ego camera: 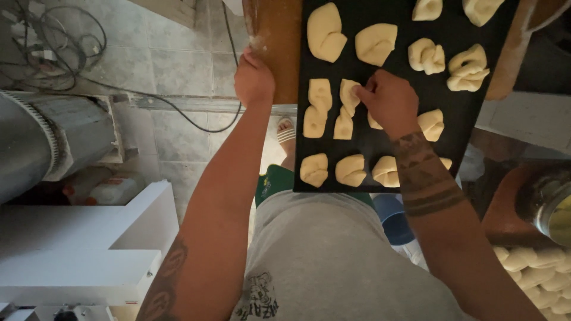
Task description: The person holds a metal pot containing a yellow liquid and uses a brush to apply the liquid onto shaped dough pieces arranged on a black baking tray. The person systematically brushes each piece of dough while standing in a kitchen environment.
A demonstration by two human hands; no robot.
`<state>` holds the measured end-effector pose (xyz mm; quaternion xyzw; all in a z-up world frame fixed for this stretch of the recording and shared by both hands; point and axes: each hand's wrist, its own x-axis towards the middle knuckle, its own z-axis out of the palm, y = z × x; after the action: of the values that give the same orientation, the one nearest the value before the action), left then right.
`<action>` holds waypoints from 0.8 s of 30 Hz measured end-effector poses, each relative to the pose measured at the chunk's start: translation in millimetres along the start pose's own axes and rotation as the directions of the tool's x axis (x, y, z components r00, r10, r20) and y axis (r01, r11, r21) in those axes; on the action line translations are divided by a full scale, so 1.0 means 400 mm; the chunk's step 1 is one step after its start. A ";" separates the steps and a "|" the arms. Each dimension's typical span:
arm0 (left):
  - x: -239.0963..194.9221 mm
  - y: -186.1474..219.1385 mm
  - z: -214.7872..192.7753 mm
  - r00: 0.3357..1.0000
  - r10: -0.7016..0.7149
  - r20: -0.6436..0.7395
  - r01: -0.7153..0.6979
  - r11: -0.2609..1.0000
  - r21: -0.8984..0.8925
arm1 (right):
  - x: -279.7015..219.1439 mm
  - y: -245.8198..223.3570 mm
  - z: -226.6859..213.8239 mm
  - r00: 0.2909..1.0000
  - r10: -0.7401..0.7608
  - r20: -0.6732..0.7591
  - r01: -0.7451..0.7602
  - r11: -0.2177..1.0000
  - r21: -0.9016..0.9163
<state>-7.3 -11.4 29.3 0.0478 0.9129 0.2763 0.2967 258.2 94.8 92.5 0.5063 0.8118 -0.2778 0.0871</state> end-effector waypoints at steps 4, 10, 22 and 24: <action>0.003 -0.002 0.002 1.000 0.006 0.007 -0.006 1.000 0.014 | 0.019 0.001 0.021 0.999 -0.043 0.015 0.044 0.996 -0.072; -0.005 0.004 -0.008 1.000 0.017 0.013 -0.017 1.000 -0.018 | 0.039 0.036 -0.008 0.997 0.074 -0.002 -0.073 0.985 0.156; 0.130 -0.139 0.114 0.957 0.230 -0.178 -0.208 0.969 0.132 | -0.310 0.361 -0.060 0.861 0.243 -0.448 -0.209 0.970 0.124; 0.244 -0.229 0.199 0.963 0.241 -0.116 -0.184 0.912 0.366 | -0.384 0.400 -0.010 0.842 0.412 -0.349 -0.411 0.908 0.081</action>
<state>-34.9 -26.2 -123.4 0.1775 0.9575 0.1420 0.1778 470.7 31.3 102.7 0.7104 0.6860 -0.1569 -0.0054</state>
